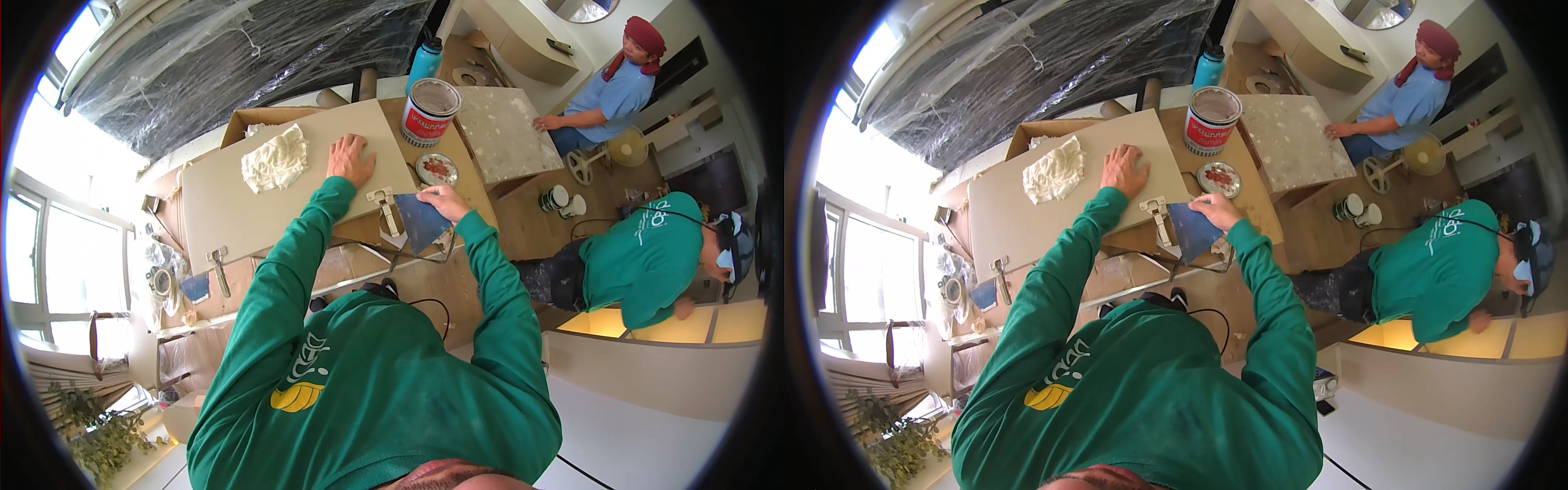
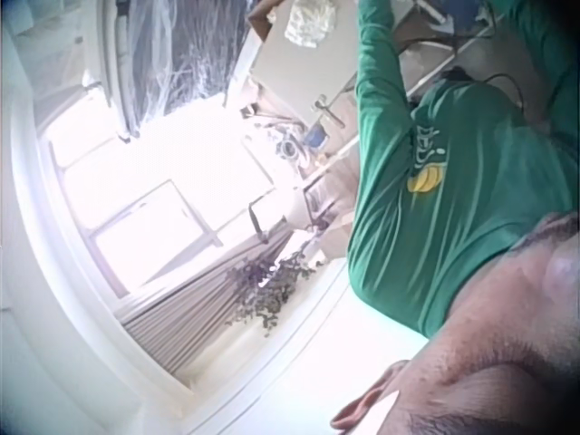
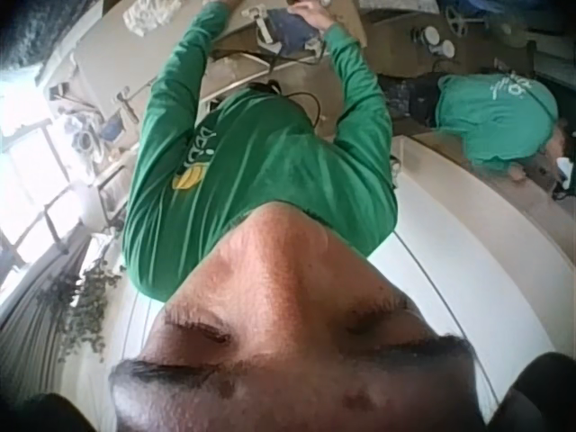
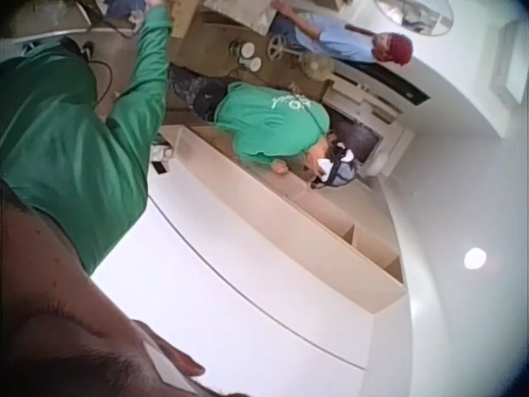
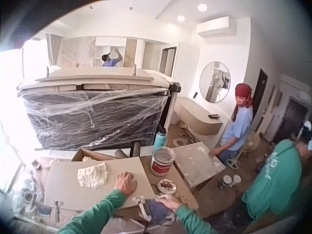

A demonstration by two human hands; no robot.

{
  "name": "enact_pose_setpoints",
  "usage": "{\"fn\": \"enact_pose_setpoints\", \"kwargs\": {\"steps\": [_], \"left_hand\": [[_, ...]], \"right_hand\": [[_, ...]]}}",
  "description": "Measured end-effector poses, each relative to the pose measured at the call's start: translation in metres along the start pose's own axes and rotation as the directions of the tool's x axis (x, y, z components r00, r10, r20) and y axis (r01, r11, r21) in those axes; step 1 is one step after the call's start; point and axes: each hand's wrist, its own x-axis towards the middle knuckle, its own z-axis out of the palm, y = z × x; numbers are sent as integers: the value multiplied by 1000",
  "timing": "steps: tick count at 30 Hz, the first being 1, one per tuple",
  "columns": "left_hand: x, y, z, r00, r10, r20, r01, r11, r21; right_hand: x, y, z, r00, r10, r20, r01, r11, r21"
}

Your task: The person wipes a beige cabinet door with a cloth, then picks up a sanding block and sands the hinges and edges of the door on a workbench.

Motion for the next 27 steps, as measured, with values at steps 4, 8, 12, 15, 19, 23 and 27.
{"fn": "enact_pose_setpoints", "kwargs": {"steps": [4, 8, 12, 15, 19, 23, 27], "left_hand": [[0, 1, 0, 1000, 11, -11, -11, 1000, -14], [0, 1, -1, 1000, -8, -14, 7, 1000, -19], [0, 1, -1, 1000, -24, -2, 24, 1000, -21], [1, 2, -2, 999, -39, 11, 40, 999, -20], [1, 2, -1, 999, -45, 15, 45, 999, -20], [2, 4, 1, 999, -32, 11, 33, 999, -8], [3, 5, 2, 1000, -27, 2, 27, 1000, 9]], "right_hand": [[0, -1, 2, 1000, 11, 14, -10, 998, -62], [7, 12, 3, 999, 42, -1, -42, 999, -23], [-6, 8, 9, 997, 52, -48, -51, 998, 20], [-7, 4, 8, 997, 34, -70, -34, 999, 1], [0, 6, 5, 998, 54, -22, -54, 998, -21], [1, 9, 4, 997, 75, -26, -75, 997, 3], [-3, 19, 9, 986, 156, 60, -167, 942, 290]]}}
